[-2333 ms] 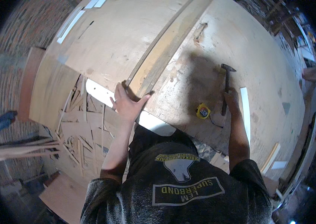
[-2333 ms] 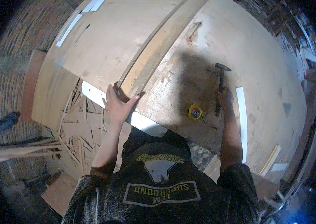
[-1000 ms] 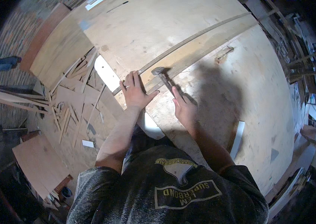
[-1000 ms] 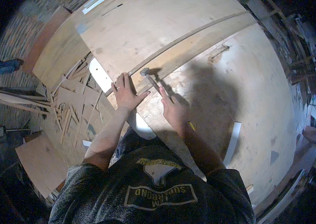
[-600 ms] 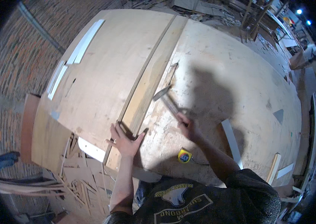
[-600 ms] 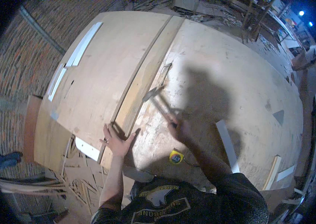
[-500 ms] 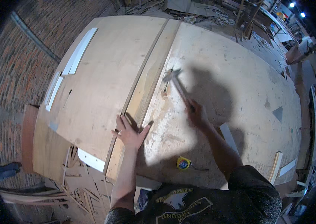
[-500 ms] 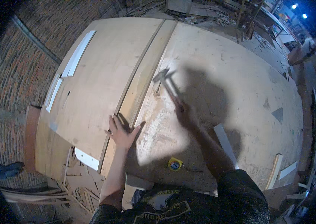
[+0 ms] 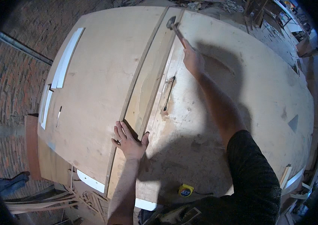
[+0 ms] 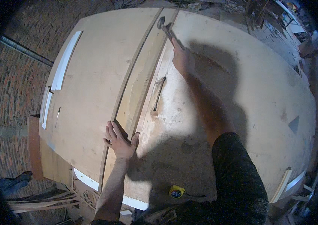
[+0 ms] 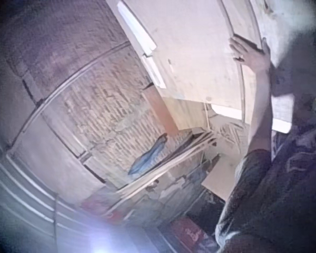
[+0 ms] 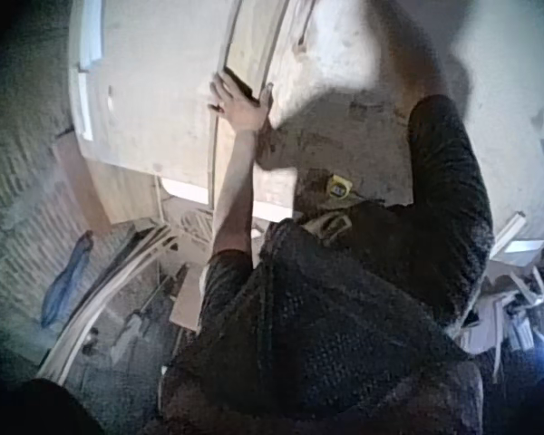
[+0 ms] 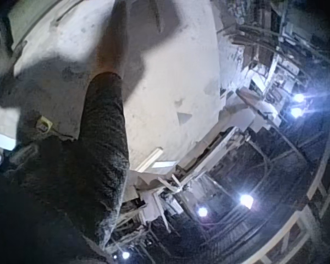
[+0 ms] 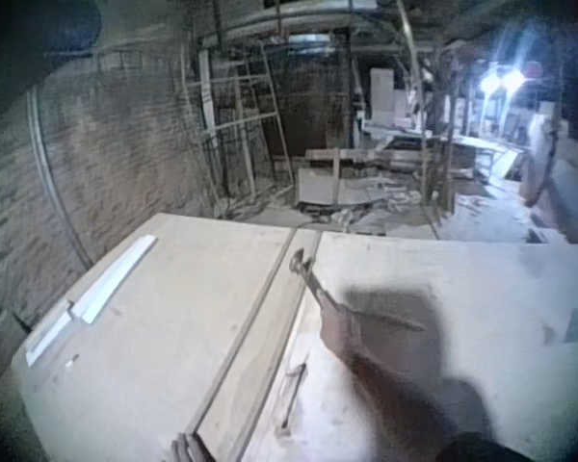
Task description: The person measures, hammers, and assembles white wooden pieces using a hammer, tape measure, and a pneumatic nail gun in a workshop.
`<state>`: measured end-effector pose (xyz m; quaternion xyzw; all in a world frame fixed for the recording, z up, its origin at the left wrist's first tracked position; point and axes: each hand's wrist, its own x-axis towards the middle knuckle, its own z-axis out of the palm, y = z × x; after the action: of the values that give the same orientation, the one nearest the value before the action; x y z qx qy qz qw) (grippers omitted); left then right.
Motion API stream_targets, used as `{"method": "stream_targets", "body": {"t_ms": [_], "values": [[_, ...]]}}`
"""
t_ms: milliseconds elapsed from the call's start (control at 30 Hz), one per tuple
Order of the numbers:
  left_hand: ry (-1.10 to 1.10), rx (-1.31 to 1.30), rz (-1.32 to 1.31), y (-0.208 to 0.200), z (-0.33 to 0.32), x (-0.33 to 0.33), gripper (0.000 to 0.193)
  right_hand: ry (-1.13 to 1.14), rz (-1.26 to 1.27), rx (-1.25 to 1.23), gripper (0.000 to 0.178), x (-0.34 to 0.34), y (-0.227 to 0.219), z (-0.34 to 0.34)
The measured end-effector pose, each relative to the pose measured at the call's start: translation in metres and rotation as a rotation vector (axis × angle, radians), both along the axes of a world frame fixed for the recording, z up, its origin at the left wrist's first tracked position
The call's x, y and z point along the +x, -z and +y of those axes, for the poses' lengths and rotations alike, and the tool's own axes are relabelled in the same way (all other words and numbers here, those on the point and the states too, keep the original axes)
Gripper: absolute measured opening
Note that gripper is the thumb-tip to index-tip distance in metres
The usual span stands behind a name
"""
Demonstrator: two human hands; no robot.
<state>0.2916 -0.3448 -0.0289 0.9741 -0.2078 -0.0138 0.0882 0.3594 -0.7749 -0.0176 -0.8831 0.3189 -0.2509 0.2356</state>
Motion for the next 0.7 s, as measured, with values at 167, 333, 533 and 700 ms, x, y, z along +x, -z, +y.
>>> {"method": "stream_targets", "body": {"t_ms": [167, 333, 533, 700], "values": [[-0.008, 0.032, 0.01, -0.002, -0.002, -0.001, 0.122, -0.079, 0.097, -0.031, 0.05, 0.023, 0.031, -0.026], [0.014, 0.041, -0.028, 0.006, -0.002, 0.003, 0.122, -0.052, -0.172, -0.051, 0.052, 0.03, 0.035, -0.034], [0.009, 0.045, -0.034, 0.004, -0.004, 0.004, 0.122, -0.123, 0.227, -0.067, 0.053, 0.028, 0.026, -0.033], [-0.016, 0.033, 0.016, -0.002, -0.006, 0.004, 0.123, -0.122, -0.075, -0.064, 0.053, 0.031, 0.025, -0.018]]}}
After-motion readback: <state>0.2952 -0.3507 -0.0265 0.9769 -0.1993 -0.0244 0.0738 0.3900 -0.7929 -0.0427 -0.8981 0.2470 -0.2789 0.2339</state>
